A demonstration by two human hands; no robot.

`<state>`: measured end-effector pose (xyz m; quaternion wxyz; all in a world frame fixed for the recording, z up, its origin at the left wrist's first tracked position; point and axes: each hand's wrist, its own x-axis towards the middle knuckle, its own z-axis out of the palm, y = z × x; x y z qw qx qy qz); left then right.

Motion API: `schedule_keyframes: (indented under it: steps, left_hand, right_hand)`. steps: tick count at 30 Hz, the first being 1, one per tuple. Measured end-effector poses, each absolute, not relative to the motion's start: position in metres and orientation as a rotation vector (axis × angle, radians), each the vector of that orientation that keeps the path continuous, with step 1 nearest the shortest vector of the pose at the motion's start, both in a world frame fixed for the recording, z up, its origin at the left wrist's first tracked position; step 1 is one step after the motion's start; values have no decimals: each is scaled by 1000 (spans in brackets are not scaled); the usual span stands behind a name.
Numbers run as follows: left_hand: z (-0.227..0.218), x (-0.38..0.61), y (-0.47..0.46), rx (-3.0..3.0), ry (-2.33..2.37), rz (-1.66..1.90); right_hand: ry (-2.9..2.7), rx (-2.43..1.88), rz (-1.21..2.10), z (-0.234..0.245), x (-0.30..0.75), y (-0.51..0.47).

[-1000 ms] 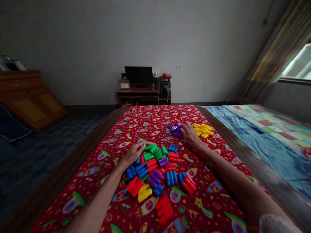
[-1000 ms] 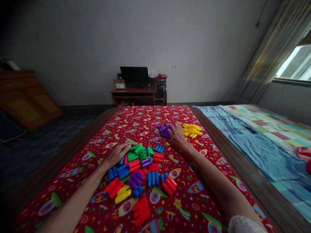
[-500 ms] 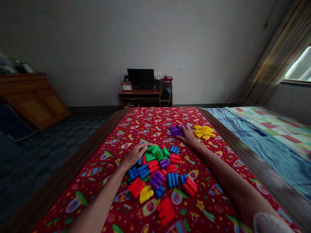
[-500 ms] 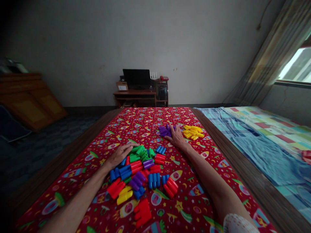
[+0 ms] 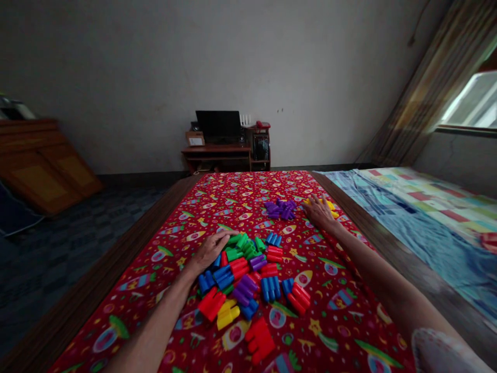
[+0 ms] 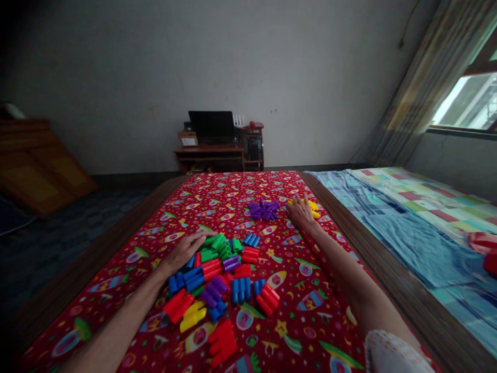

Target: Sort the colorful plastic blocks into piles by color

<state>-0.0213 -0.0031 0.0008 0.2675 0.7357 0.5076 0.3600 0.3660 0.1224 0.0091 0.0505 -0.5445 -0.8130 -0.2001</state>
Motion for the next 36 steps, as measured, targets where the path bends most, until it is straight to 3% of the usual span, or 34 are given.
schedule_keyframes:
  steps: [18, 28, 36]
  left_hand:
    - [0, -22, -3, 1996, 1355, 988]
    - [3, -20, -6, 1964, 1365, 982]
    - [-1, -24, -4, 1984, 1363, 970]
  right_hand:
    - [-2402, -1675, -600, 13, 379, 139]
    - [-2622, -1029, -492, 25, 257, 120]
    - [-2746, -1250, -472, 17, 232, 140]
